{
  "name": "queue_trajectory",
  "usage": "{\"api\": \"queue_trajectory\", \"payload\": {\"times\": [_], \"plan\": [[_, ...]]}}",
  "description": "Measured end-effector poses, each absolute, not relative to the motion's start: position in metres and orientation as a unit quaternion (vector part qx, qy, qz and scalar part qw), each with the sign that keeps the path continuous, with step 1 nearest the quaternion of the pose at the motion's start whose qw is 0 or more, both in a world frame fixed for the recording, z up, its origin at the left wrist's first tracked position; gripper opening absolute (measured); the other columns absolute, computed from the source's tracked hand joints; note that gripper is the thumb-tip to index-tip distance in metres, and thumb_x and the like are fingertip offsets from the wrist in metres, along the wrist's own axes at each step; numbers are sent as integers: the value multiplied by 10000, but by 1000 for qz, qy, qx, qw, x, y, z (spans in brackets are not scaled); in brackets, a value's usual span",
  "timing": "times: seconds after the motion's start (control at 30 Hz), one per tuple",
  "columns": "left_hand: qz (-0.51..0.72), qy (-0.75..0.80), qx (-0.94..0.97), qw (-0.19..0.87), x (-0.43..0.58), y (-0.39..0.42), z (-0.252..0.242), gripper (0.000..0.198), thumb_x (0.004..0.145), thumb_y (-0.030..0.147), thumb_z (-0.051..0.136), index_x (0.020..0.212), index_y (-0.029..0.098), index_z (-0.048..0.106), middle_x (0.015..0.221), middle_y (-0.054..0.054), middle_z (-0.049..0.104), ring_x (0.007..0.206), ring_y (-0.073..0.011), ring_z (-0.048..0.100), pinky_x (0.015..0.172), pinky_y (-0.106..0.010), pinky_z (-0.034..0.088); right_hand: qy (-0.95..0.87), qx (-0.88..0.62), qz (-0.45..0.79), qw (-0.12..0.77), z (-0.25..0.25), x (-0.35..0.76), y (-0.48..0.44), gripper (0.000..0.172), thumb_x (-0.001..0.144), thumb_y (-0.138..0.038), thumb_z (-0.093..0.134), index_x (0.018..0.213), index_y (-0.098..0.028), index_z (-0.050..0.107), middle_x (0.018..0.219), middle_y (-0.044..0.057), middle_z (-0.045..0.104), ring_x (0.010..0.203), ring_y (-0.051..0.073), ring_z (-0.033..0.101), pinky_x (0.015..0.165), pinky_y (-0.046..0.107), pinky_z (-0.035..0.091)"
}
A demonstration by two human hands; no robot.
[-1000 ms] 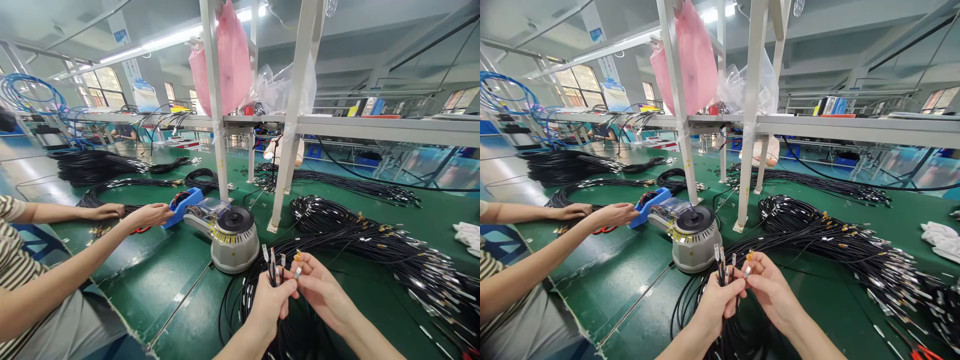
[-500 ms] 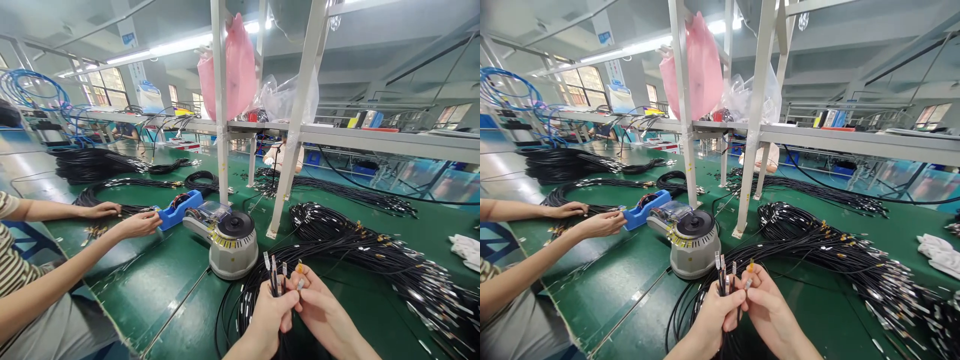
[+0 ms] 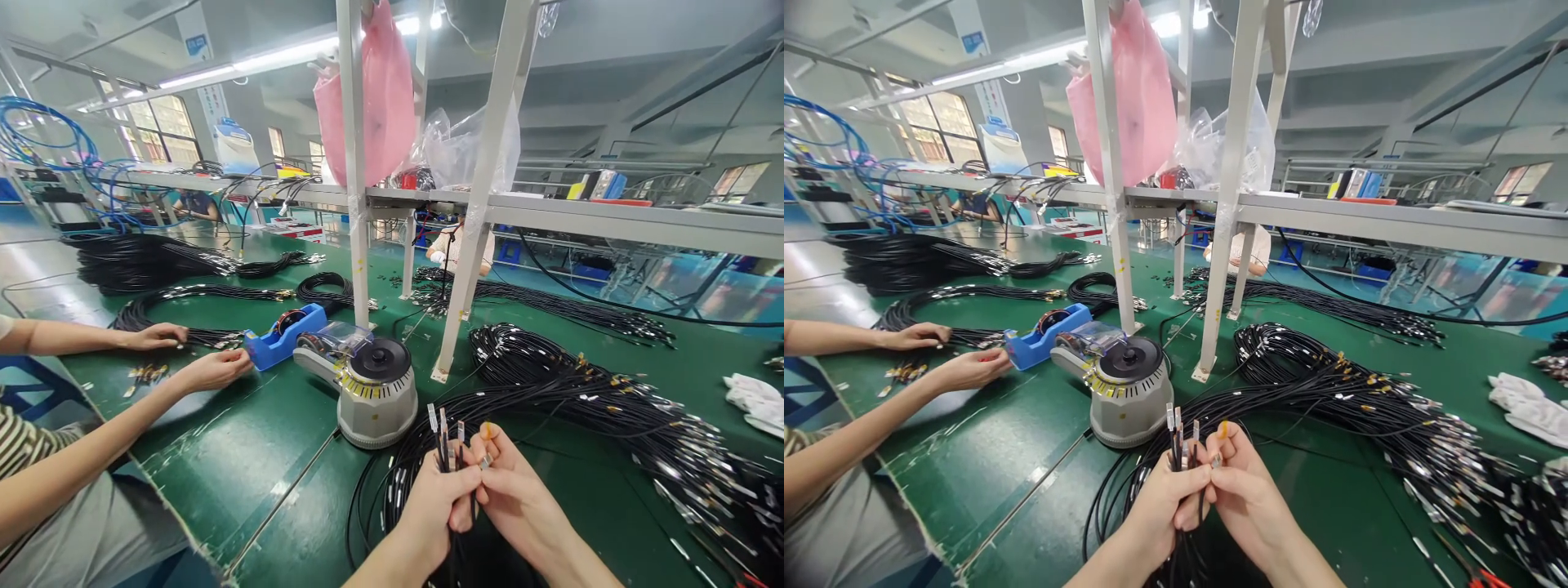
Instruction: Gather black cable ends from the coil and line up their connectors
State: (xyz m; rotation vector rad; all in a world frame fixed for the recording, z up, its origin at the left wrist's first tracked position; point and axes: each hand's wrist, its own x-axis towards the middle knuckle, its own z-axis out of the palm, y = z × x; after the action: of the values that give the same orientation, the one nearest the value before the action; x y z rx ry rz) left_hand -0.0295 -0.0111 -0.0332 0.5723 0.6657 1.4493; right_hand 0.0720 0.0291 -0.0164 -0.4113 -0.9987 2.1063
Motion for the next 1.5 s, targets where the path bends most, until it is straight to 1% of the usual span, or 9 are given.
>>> {"api": "queue_trajectory", "payload": {"times": [0.27,0.6,0.77,0.87,0.97,1.07,1.17,1.23,1.5], "plan": [[649,268,246,669,-27,-14,-30,191,625,228,647,697,139,494,450,10,566,253,-4,276,312,-165,160,-411,-152,822,363,-11,76,28,244,669,-184,662,859,-223,514,783,-21,483,533,80,433,519,210,381],[665,319,259,624,-24,-16,-29,181,638,230,636,685,133,490,452,18,548,258,-3,277,305,-167,143,-419,-163,809,379,-11,76,27,294,638,-116,650,882,-222,525,751,-17,446,590,102,406,494,196,371],[665,337,261,613,-24,-16,-29,176,634,224,628,690,133,488,445,20,546,251,-7,277,293,-164,161,-428,-162,808,371,-13,73,28,288,644,-159,644,897,-213,519,760,-9,435,596,110,408,502,213,384],[663,353,261,606,-25,-15,-28,170,625,221,626,696,129,502,446,22,546,251,-8,283,287,-161,163,-458,-179,789,369,-10,74,31,294,642,-126,620,891,-226,500,754,-16,430,583,108,401,488,210,374],[654,400,268,583,-26,-14,-27,151,620,222,618,683,119,528,450,15,553,244,-11,292,278,-162,168,-558,-235,689,398,-2,84,37,274,679,-137,584,914,-238,487,771,-13,442,646,135,428,553,239,390],[648,452,272,548,-29,-12,-25,145,610,233,620,646,117,540,448,12,554,237,-16,301,268,-162,171,-716,-304,498,384,7,99,42,19,788,-216,515,792,-214,497,720,-16,438,683,149,422,618,252,366],[639,492,291,514,-31,-9,-26,149,601,246,622,611,115,552,445,15,548,231,-23,319,256,-161,180,-826,-317,359,296,8,107,39,201,851,-257,417,658,-201,435,634,-26,407,606,144,391,567,255,328],[629,509,302,504,-31,-8,-26,145,607,250,612,606,118,553,442,22,539,227,-30,331,247,-159,184,-856,-318,306,268,4,105,37,246,873,-258,363,638,-202,408,624,-21,422,606,151,404,572,263,325],[610,524,336,490,-28,-12,-25,134,646,255,567,635,124,546,471,32,512,245,-34,357,245,-152,216,-872,-298,265,284,-11,93,37,244,867,-256,377,656,-197,483,654,4,511,647,171,479,610,274,362]]}}
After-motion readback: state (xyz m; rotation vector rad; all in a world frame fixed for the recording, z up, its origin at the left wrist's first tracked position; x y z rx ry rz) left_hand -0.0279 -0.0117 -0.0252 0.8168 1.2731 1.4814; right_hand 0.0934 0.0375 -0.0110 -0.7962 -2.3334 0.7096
